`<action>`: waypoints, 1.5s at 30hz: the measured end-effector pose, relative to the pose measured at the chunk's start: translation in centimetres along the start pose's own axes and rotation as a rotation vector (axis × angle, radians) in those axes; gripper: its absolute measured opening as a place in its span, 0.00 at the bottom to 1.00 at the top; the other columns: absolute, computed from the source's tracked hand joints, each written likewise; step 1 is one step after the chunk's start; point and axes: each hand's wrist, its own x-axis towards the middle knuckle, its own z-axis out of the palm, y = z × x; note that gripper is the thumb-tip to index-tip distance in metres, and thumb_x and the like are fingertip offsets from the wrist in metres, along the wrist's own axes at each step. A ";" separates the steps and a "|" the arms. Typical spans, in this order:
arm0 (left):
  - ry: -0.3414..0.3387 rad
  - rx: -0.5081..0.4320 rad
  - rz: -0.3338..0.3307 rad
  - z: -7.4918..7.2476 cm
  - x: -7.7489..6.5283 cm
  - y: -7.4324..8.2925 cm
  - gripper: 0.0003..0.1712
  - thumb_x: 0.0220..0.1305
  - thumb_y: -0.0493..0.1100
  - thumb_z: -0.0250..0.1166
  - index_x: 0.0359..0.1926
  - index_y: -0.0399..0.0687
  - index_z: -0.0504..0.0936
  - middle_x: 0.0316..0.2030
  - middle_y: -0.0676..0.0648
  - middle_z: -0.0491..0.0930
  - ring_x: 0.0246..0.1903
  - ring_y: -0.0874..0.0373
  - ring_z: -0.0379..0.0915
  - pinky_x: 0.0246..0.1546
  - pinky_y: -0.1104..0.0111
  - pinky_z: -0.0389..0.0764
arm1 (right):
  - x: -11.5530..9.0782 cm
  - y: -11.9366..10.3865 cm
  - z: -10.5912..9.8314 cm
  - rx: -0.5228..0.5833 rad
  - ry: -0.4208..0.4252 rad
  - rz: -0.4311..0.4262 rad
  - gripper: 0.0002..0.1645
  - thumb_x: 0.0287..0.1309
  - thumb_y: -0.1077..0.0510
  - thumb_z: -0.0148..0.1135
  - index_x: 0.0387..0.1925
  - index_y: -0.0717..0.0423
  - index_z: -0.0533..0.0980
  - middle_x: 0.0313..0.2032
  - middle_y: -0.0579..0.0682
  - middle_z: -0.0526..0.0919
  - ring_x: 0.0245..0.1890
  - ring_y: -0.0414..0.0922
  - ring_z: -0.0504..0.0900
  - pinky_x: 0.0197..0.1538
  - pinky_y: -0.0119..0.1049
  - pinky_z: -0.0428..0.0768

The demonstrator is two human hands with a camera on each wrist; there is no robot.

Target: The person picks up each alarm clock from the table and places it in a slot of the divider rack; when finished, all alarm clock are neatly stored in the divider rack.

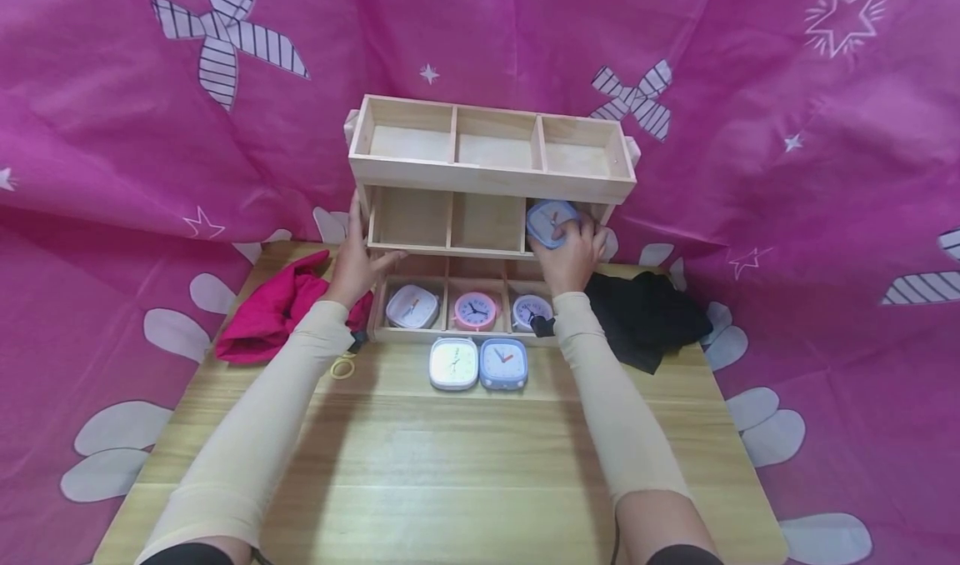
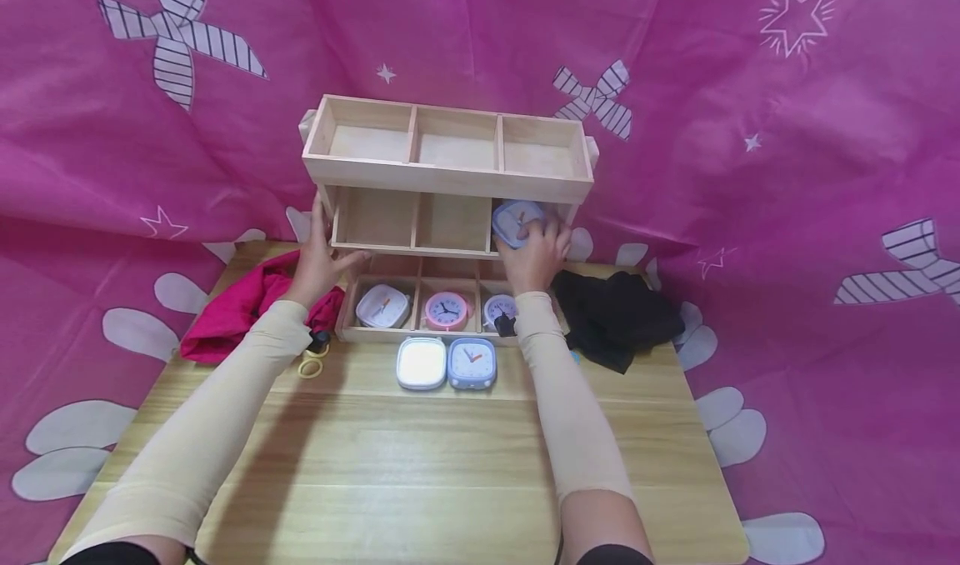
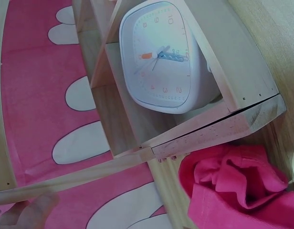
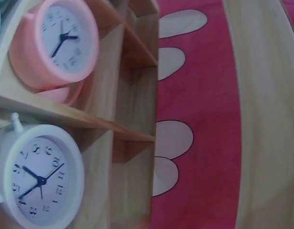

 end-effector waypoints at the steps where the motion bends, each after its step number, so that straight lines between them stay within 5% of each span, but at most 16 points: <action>1: -0.002 -0.001 0.000 0.0 0.0 0.0 0.78 0.57 0.39 0.83 0.87 0.69 0.32 0.81 0.34 0.60 0.77 0.34 0.64 0.78 0.41 0.68 | -0.1 0.1 0.0 -0.010 -0.002 -0.003 0.29 0.49 0.41 0.84 0.32 0.58 0.77 0.63 0.59 0.80 0.66 0.64 0.69 0.74 0.59 0.64; 9: -0.008 0.001 -0.010 -0.1 0.0 0.4 0.78 0.57 0.38 0.83 0.87 0.69 0.31 0.82 0.34 0.58 0.77 0.34 0.63 0.78 0.41 0.68 | -0.7 0.3 -1.0 0.000 -0.092 -0.050 0.29 0.57 0.40 0.78 0.39 0.60 0.79 0.67 0.61 0.77 0.72 0.61 0.66 0.77 0.61 0.62; 13: -0.014 -0.004 -0.011 -0.1 -0.1 0.5 0.78 0.58 0.39 0.83 0.87 0.70 0.31 0.83 0.35 0.57 0.78 0.35 0.62 0.78 0.41 0.68 | -1.8 0.4 -2.1 0.053 -0.067 -0.075 0.28 0.59 0.42 0.77 0.44 0.62 0.82 0.68 0.63 0.76 0.73 0.60 0.67 0.77 0.62 0.62; 21: -0.012 -0.014 -0.013 0.0 0.0 0.3 0.78 0.57 0.37 0.82 0.87 0.70 0.31 0.83 0.34 0.56 0.78 0.34 0.61 0.78 0.41 0.67 | -6.1 0.7 -4.4 0.152 -0.022 -0.138 0.20 0.59 0.49 0.80 0.44 0.60 0.84 0.50 0.61 0.80 0.59 0.61 0.72 0.69 0.60 0.68; 27: -0.005 -0.006 -0.010 0.0 0.0 0.4 0.78 0.57 0.37 0.82 0.87 0.67 0.31 0.82 0.34 0.58 0.78 0.36 0.62 0.79 0.43 0.67 | -10.1 1.5 -5.1 0.152 -0.278 -0.100 0.21 0.59 0.52 0.79 0.46 0.62 0.83 0.46 0.61 0.82 0.55 0.62 0.76 0.58 0.57 0.78; 36: -0.006 -0.009 -0.016 -0.1 0.0 0.6 0.78 0.57 0.37 0.82 0.87 0.67 0.31 0.82 0.34 0.59 0.78 0.35 0.62 0.78 0.42 0.68 | -15.0 3.1 -4.9 0.033 -0.778 -0.013 0.48 0.51 0.46 0.85 0.70 0.56 0.75 0.68 0.60 0.76 0.71 0.64 0.72 0.73 0.67 0.71; 40: -0.010 -0.014 -0.017 -0.1 0.1 0.4 0.78 0.58 0.36 0.82 0.87 0.68 0.31 0.83 0.35 0.57 0.79 0.36 0.60 0.79 0.43 0.67 | -16.7 3.9 -4.3 0.088 -0.870 0.001 0.59 0.42 0.50 0.90 0.75 0.53 0.70 0.74 0.58 0.70 0.74 0.64 0.69 0.75 0.67 0.71; 45: -0.006 -0.029 -0.007 0.0 0.1 0.3 0.78 0.57 0.36 0.82 0.87 0.69 0.32 0.83 0.36 0.56 0.79 0.36 0.60 0.79 0.43 0.66 | -18.0 4.9 -3.3 0.144 -0.881 0.028 0.67 0.34 0.57 0.92 0.79 0.47 0.67 0.76 0.53 0.67 0.75 0.60 0.68 0.76 0.61 0.72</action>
